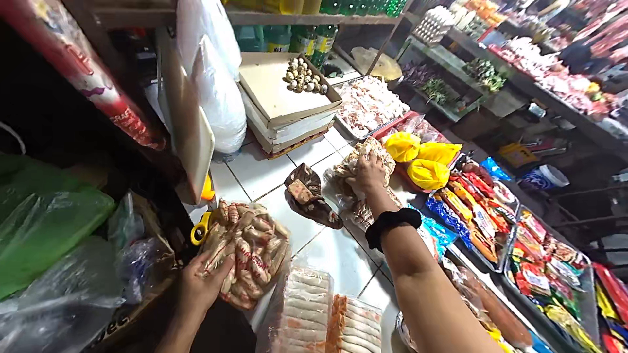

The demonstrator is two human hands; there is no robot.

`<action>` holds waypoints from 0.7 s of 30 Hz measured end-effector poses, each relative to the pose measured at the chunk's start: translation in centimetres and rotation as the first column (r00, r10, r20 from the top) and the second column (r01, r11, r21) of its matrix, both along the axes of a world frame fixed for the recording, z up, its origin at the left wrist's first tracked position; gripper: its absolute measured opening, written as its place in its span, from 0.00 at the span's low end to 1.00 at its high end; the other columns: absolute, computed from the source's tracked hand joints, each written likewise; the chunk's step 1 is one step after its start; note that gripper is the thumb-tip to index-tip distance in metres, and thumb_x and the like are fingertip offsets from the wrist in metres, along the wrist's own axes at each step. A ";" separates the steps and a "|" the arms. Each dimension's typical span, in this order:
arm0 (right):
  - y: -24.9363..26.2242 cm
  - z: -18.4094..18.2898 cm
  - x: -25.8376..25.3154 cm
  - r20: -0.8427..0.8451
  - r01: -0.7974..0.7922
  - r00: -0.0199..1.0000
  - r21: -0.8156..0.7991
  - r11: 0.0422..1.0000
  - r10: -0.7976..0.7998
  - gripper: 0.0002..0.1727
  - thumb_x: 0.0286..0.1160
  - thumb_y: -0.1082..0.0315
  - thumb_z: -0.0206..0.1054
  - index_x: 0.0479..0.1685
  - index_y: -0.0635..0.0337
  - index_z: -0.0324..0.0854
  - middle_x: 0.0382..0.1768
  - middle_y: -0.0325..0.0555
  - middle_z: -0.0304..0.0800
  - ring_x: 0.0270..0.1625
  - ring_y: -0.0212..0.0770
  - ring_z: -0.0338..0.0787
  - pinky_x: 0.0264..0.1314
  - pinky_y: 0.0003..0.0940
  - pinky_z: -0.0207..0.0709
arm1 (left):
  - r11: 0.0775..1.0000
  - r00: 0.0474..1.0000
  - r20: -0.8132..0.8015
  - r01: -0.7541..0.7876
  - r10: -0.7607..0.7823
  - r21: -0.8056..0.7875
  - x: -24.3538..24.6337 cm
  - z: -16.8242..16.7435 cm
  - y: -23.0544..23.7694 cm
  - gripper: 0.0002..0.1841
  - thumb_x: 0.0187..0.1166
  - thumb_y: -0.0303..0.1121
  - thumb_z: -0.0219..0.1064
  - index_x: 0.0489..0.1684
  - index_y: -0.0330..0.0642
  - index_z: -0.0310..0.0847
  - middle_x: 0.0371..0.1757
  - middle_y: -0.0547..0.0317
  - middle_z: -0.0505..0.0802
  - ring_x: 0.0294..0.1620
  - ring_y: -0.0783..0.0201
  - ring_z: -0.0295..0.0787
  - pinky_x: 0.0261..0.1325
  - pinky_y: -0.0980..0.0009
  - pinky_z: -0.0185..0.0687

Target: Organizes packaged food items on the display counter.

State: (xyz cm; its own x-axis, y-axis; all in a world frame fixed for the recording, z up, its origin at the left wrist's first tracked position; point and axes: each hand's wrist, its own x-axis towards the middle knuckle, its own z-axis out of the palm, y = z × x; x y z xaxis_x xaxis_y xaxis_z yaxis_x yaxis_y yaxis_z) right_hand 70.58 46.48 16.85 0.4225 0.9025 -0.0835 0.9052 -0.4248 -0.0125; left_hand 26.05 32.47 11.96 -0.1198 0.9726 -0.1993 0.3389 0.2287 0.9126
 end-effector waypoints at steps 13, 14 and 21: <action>-4.1 0.6 13.1 -0.694 0.518 0.715 0.439 0.734 -0.089 0.27 0.55 0.59 0.84 0.53 0.68 0.88 0.50 0.63 0.91 0.56 0.57 0.90 0.63 0.62 0.80 | 0.690 0.721 -0.292 0.690 -0.628 0.220 17.0 4.4 9.2 0.18 0.76 0.35 0.72 0.58 0.31 0.87 0.66 0.37 0.87 0.67 0.47 0.87 0.69 0.54 0.84; -4.7 0.7 13.2 -0.743 0.570 0.665 0.437 0.696 -0.079 0.24 0.57 0.62 0.83 0.50 0.69 0.87 0.47 0.61 0.91 0.51 0.53 0.91 0.60 0.59 0.82 | 0.706 0.709 -0.067 0.705 -0.702 0.066 20.1 3.9 10.6 0.20 0.81 0.33 0.70 0.65 0.28 0.83 0.68 0.38 0.87 0.68 0.53 0.87 0.72 0.60 0.83; -7.1 1.5 11.9 -0.959 0.860 0.284 0.256 0.442 0.004 0.14 0.61 0.69 0.77 0.44 0.66 0.84 0.33 0.49 0.89 0.32 0.42 0.88 0.39 0.45 0.86 | 0.836 0.847 0.529 0.260 0.042 -0.483 34.9 -3.7 15.5 0.39 0.78 0.40 0.75 0.83 0.33 0.58 0.66 0.36 0.81 0.55 0.50 0.84 0.53 0.57 0.86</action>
